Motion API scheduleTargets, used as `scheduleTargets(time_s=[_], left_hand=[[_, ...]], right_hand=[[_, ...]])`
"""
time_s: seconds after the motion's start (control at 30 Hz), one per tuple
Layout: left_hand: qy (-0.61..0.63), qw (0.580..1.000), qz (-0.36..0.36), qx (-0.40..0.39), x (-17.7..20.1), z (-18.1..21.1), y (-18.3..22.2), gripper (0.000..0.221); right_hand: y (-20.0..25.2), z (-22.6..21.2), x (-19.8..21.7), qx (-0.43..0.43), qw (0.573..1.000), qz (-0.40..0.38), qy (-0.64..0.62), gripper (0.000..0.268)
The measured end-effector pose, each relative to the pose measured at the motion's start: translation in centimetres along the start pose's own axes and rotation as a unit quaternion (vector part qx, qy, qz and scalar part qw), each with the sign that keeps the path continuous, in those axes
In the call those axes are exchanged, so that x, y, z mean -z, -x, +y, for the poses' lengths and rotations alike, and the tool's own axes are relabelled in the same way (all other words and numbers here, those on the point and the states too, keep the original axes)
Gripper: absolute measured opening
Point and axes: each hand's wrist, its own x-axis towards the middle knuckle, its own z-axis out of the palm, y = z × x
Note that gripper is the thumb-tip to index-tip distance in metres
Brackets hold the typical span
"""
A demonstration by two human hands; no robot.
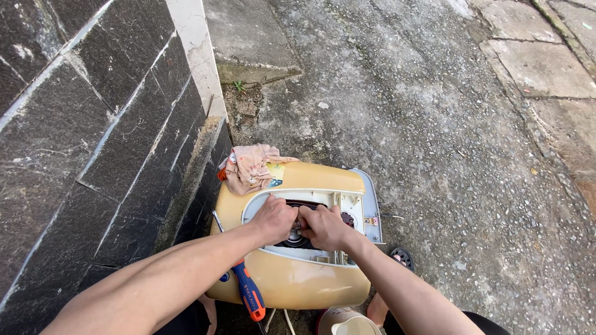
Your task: Repairing the internal components and wiring of a small appliance
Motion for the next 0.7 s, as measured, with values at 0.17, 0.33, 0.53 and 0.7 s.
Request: scheduleTargets(time_s=[0.17,0.33,0.53,0.7], left_hand=[[-0.015,1.0,0.001,-0.013,-1.2,-0.5,-0.5,0.009],[-0.044,0.998,0.015,-0.035,-2.8,-1.0,-0.8,0.012],[-0.079,0.994,0.021,-0.068,-2.6,-1.2,-0.5,0.019],[-0.06,0.993,0.054,-0.082,-0.2,-0.6,0.3,0.009]], right_hand=[[0.2,-0.1,-0.1,0.0,0.999,0.031,0.014,0.022],[0.3,-0.1,-1.4,0.001,0.995,0.088,0.045,0.026],[1.3,-1.0,0.0,0.01,0.99,0.13,0.047,0.027],[1.5,-1.0,1.8,0.004,0.994,0.096,-0.053,0.028]])
